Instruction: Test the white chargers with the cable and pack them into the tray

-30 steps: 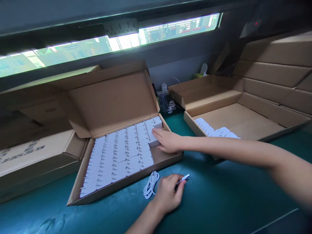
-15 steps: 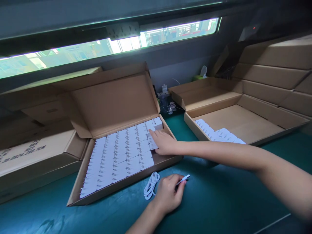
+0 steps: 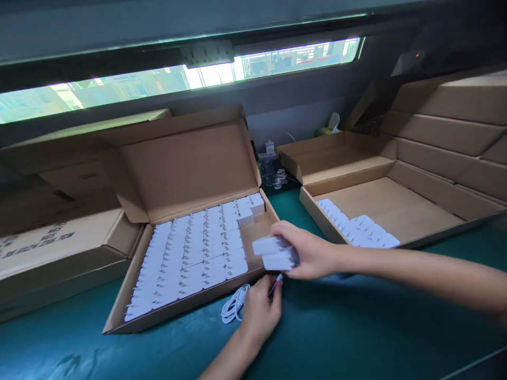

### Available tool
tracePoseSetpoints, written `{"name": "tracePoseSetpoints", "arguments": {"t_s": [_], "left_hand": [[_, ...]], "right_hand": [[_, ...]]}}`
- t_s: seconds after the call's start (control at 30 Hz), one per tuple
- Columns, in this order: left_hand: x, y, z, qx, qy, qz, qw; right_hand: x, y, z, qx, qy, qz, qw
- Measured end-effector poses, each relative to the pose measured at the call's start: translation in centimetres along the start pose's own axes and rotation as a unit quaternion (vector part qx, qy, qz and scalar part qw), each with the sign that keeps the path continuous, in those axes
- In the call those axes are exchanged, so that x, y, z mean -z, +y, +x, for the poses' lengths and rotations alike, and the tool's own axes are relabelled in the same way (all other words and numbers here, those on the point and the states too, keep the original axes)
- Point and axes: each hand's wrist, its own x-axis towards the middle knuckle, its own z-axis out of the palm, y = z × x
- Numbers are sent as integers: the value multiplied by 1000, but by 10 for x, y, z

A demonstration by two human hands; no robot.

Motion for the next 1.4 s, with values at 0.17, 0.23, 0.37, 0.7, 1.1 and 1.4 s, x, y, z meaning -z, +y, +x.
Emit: {"name": "tracePoseSetpoints", "arguments": {"t_s": [0.17, 0.23, 0.37, 0.7, 1.1, 1.4], "left_hand": [[3, 1, 1, -1, -21, -11, 1000], [3, 2, 1, 7, -28, -17, 999], [2, 2, 2, 16, -25, -20, 999], [1, 4, -2, -74, -78, 1, 994], [0, 4, -7, -128, -72, 36, 988], [5, 6, -3, -124, -125, 49, 983]], "right_hand": [[4, -7, -60, -29, 30, 101, 994], [-7, 0, -76, -25, 23, 125, 992], [-26, 19, -97, -70, -2, 152, 986], [-18, 7, -84, -96, -138, -75, 983], [-33, 6, -69, -80, -181, -129, 972], [-42, 10, -66, -67, -182, -188, 963]]}}
